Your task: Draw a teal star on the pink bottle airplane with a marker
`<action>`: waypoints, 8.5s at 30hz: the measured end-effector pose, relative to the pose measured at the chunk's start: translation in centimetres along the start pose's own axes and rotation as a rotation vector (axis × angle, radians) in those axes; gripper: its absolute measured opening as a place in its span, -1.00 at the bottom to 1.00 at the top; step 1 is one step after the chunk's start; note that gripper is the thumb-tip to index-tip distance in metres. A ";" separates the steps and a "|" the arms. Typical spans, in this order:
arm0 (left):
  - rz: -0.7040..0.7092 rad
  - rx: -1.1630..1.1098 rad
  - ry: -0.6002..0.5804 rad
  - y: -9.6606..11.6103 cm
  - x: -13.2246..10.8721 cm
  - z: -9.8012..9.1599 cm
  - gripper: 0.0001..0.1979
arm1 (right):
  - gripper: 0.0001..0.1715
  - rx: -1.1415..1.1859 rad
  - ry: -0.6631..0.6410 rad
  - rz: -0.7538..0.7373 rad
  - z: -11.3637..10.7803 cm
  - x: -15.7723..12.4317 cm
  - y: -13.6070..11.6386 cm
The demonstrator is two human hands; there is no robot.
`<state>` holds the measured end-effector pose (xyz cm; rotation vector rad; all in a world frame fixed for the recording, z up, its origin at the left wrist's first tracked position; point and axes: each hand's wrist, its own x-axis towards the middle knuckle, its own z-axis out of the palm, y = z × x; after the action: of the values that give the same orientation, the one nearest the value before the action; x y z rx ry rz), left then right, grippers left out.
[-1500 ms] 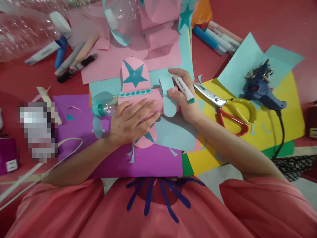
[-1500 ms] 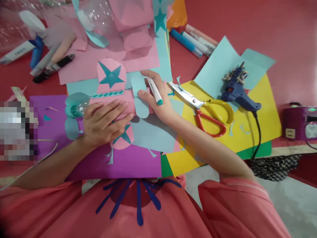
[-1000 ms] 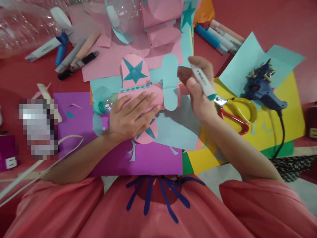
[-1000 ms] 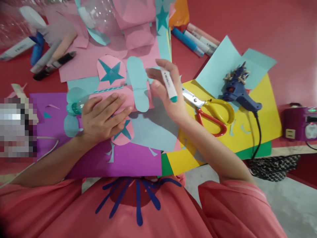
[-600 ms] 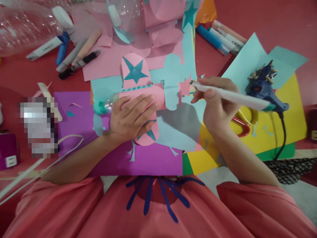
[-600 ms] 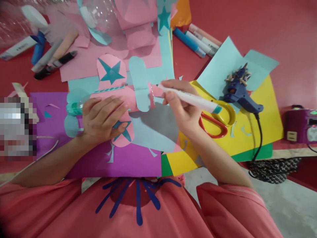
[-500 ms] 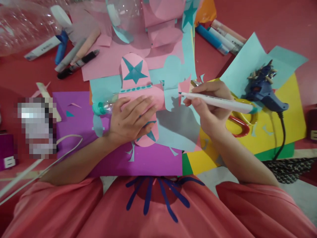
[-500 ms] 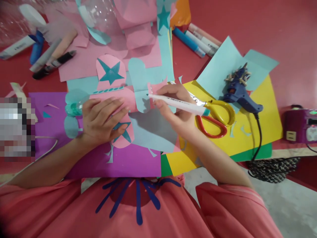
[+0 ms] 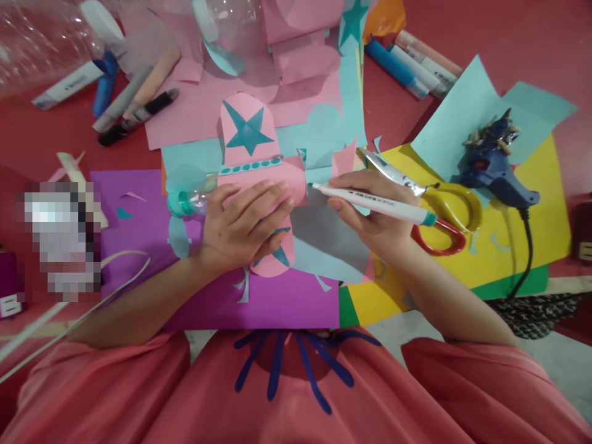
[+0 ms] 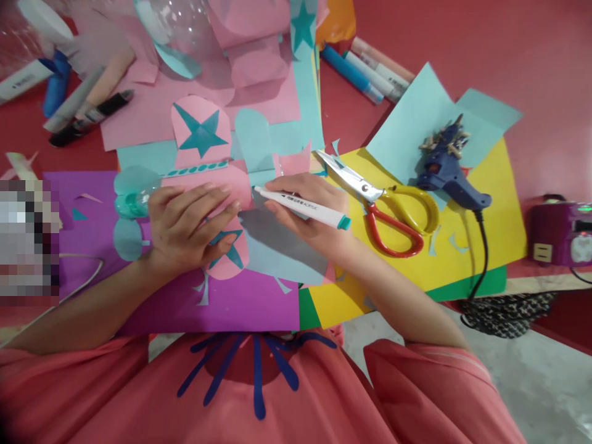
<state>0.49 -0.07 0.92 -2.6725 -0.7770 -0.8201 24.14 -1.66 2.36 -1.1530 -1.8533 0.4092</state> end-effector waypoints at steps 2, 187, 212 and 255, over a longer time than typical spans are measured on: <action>0.002 -0.001 -0.005 0.0 0.0 0.0 -0.62 | -0.93 0.002 -0.001 -0.017 0.0 0.0 0.0; -0.143 -0.050 -0.229 -0.2 -1.2 -0.1 -0.41 | -0.90 0.005 0.155 0.077 0.8 0.3 0.5; -0.139 -0.080 -0.210 -0.1 -1.0 -0.1 -0.39 | -0.84 -0.100 0.099 0.019 0.1 0.2 0.1; -0.149 -0.120 -0.210 -0.1 -1.3 0.0 -0.40 | -0.90 -0.052 0.132 0.029 0.4 0.3 0.7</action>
<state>-0.49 -0.53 0.16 -2.8685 -1.0175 -0.6432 24.16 -0.96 1.86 -1.2138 -1.7436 0.2955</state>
